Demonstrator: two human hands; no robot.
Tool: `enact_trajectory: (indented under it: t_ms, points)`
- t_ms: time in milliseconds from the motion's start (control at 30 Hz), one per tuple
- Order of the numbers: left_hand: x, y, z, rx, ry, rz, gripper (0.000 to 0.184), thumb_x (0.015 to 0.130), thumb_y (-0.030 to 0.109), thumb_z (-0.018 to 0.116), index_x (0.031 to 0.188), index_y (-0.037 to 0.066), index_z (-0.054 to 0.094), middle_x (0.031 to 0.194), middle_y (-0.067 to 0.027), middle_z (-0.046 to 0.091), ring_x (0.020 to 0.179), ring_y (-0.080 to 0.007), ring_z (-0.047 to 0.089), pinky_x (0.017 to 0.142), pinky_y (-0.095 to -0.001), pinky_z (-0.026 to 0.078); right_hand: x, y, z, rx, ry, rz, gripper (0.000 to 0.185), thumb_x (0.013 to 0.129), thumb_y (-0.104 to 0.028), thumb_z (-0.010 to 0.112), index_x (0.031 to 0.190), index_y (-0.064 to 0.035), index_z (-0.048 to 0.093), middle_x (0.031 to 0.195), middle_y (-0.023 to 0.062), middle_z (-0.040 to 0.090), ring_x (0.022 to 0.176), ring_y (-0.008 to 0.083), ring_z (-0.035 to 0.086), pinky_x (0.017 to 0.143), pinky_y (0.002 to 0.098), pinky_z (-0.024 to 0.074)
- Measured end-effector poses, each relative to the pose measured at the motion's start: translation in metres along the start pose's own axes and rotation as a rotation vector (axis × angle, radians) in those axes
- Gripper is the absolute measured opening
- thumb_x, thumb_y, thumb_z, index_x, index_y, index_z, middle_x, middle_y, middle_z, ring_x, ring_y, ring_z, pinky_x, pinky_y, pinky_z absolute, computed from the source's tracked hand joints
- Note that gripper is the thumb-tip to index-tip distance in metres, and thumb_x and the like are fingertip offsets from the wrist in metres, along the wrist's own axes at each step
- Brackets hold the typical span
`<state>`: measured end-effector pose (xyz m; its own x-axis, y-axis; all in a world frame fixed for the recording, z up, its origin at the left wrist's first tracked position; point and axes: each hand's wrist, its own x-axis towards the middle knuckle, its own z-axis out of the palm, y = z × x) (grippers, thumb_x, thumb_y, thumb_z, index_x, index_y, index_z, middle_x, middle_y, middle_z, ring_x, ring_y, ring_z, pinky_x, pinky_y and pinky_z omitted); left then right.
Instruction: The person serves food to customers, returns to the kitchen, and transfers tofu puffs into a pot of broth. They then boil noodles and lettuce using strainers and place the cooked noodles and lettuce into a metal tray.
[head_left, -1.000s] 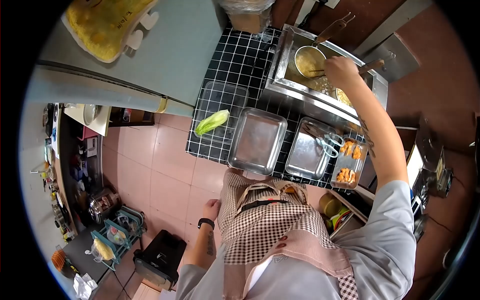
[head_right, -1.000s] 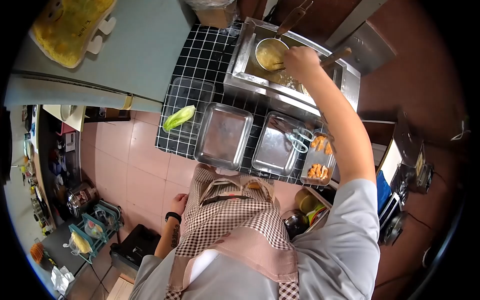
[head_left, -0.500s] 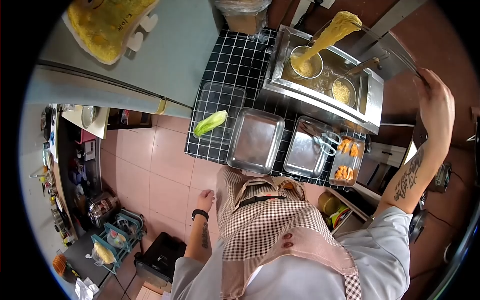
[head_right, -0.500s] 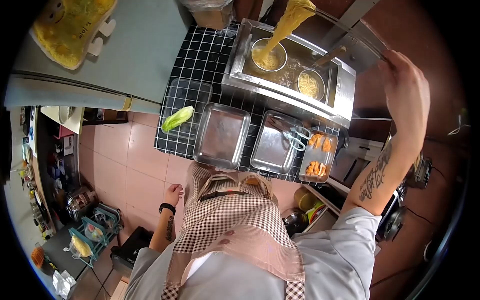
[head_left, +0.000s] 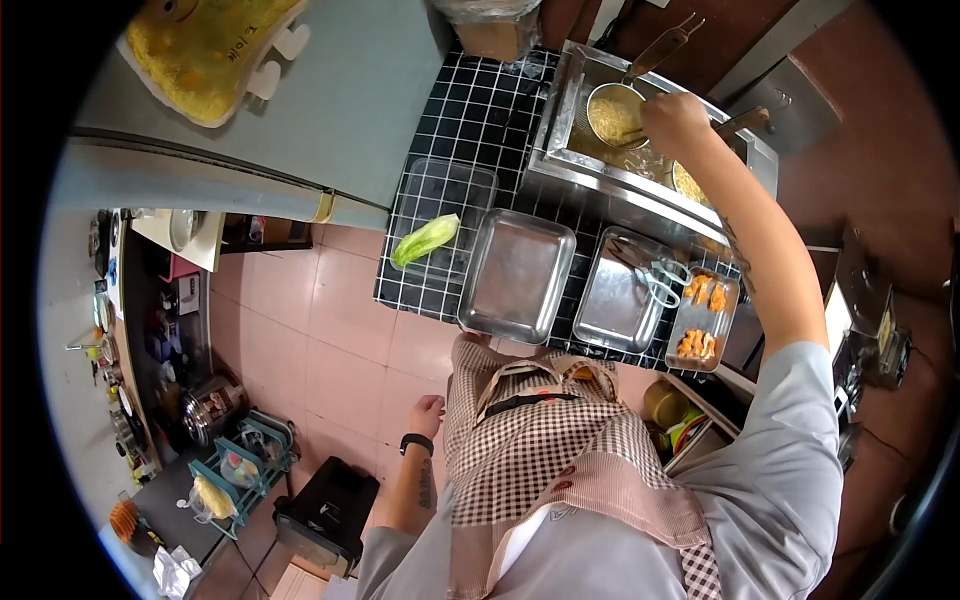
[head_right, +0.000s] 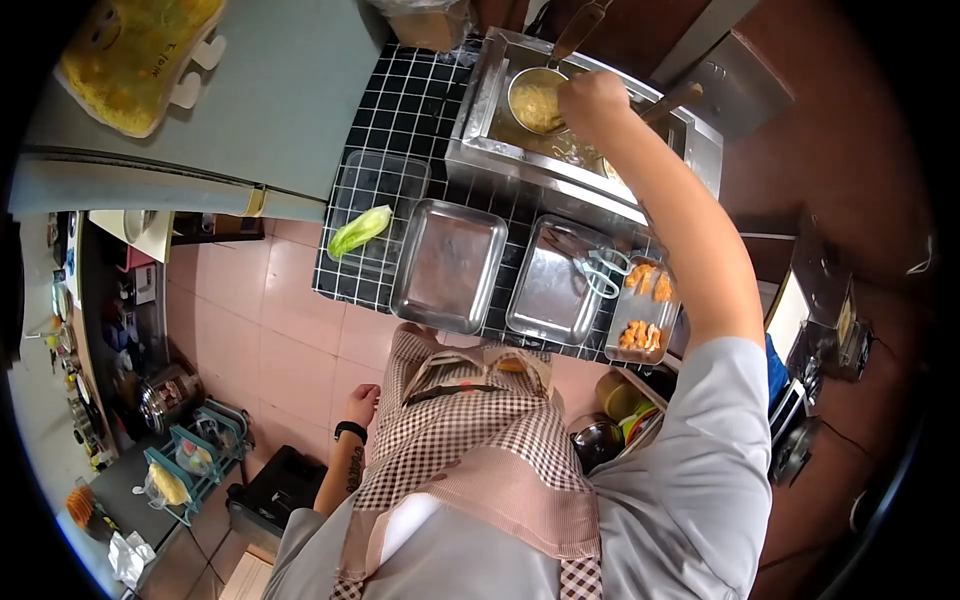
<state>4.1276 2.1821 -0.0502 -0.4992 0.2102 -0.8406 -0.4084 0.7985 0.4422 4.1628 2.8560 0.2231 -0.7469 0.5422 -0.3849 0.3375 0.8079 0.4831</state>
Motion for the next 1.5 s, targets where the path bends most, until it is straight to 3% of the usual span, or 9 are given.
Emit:
enact_trajectory:
  t_ms: [200,267,300,367,567,967,1100,1367,1500]
  points:
    - [0.016,-0.008,-0.004,-0.045,-0.014,0.028,0.028,0.095,0.023,0.062,0.112,0.001,0.067,0.097,-0.01,0.072,0.086,-0.0196,0.071,0.066,-0.0312,0.054,-0.072,0.069,-0.037,-0.003,0.147,0.07,0.012,0.085,-0.011,0.062,0.081,-0.0048,0.072,0.089,0.0124,0.072,0.089,0.0318,0.069,0.077,0.0401,0.0563]
    - [0.03,-0.014,-0.01,-0.064,-0.029,0.037,0.028,0.095,0.022,0.061,0.112,0.001,0.067,0.097,-0.01,0.072,0.085,-0.0198,0.071,0.066,-0.0312,0.054,-0.133,0.081,-0.076,0.176,0.392,0.226,0.011,0.088,-0.014,0.061,0.089,-0.0069,0.069,0.084,0.0169,0.068,0.088,0.0367,0.065,0.076,0.0468,0.0525]
    - [0.036,-0.015,-0.011,-0.073,-0.037,0.042,0.028,0.095,0.022,0.061,0.112,0.001,0.066,0.097,-0.01,0.072,0.085,-0.0198,0.071,0.066,-0.0313,0.054,-0.155,0.08,-0.105,0.177,0.269,0.368,0.019,0.088,-0.015,0.06,0.1,-0.0112,0.074,0.093,0.0147,0.071,0.092,0.0331,0.067,0.082,0.0435,0.0536]
    - [0.035,-0.003,-0.015,-0.052,-0.029,0.037,0.029,0.095,0.024,0.061,0.111,0.0,0.066,0.095,-0.0089,0.071,0.082,-0.0194,0.07,0.065,-0.031,0.054,-0.19,0.096,-0.112,0.145,0.57,0.339,0.017,0.09,-0.018,0.061,0.1,-0.0099,0.073,0.09,0.0165,0.071,0.088,0.0355,0.067,0.078,0.0437,0.0536]
    - [0.04,0.028,-0.025,0.008,-0.001,0.063,0.03,0.095,0.025,0.062,0.112,0.0,0.066,0.095,-0.0081,0.071,0.084,-0.018,0.069,0.065,-0.0309,0.054,-0.171,0.085,-0.082,0.294,0.387,0.482,0.022,0.09,-0.019,0.059,0.105,-0.0097,0.072,0.097,0.0181,0.07,0.092,0.0371,0.067,0.079,0.045,0.0542]
    - [0.0,0.011,-0.005,0.023,-0.011,0.041,0.027,0.094,0.022,0.065,0.109,-0.001,0.068,0.09,-0.0089,0.072,0.078,-0.017,0.068,0.066,-0.0305,0.054,-0.012,-0.018,0.021,0.147,0.127,0.063,0.015,0.083,-0.012,0.06,0.082,-0.0086,0.075,0.088,0.0122,0.075,0.084,0.0293,0.074,0.07,0.039,0.0592]
    - [-0.003,0.017,-0.005,0.087,-0.024,0.083,0.028,0.094,0.023,0.064,0.11,-0.001,0.068,0.092,-0.0095,0.072,0.081,-0.0177,0.069,0.069,-0.032,0.055,-0.07,0.031,-0.031,0.089,0.186,0.185,0.013,0.083,-0.011,0.06,0.078,-0.0075,0.072,0.088,0.013,0.074,0.082,0.0288,0.073,0.067,0.0398,0.0593]
    - [0.044,0.015,-0.019,-0.011,-0.029,0.03,0.031,0.094,0.026,0.063,0.111,0.0,0.067,0.095,-0.0086,0.071,0.083,-0.0182,0.069,0.068,-0.0312,0.055,-0.214,0.089,-0.113,0.28,0.646,0.553,0.022,0.091,-0.022,0.062,0.104,-0.0077,0.073,0.099,0.017,0.071,0.09,0.0356,0.067,0.077,0.041,0.0536]
    - [0.045,0.037,-0.021,-0.012,-0.023,0.093,0.031,0.094,0.025,0.063,0.112,0.0,0.066,0.096,-0.0087,0.071,0.084,-0.018,0.069,0.067,-0.0308,0.054,-0.171,0.08,-0.076,0.27,0.396,0.515,0.022,0.091,-0.02,0.06,0.105,-0.01,0.073,0.099,0.0172,0.071,0.093,0.0358,0.068,0.078,0.0421,0.0553]
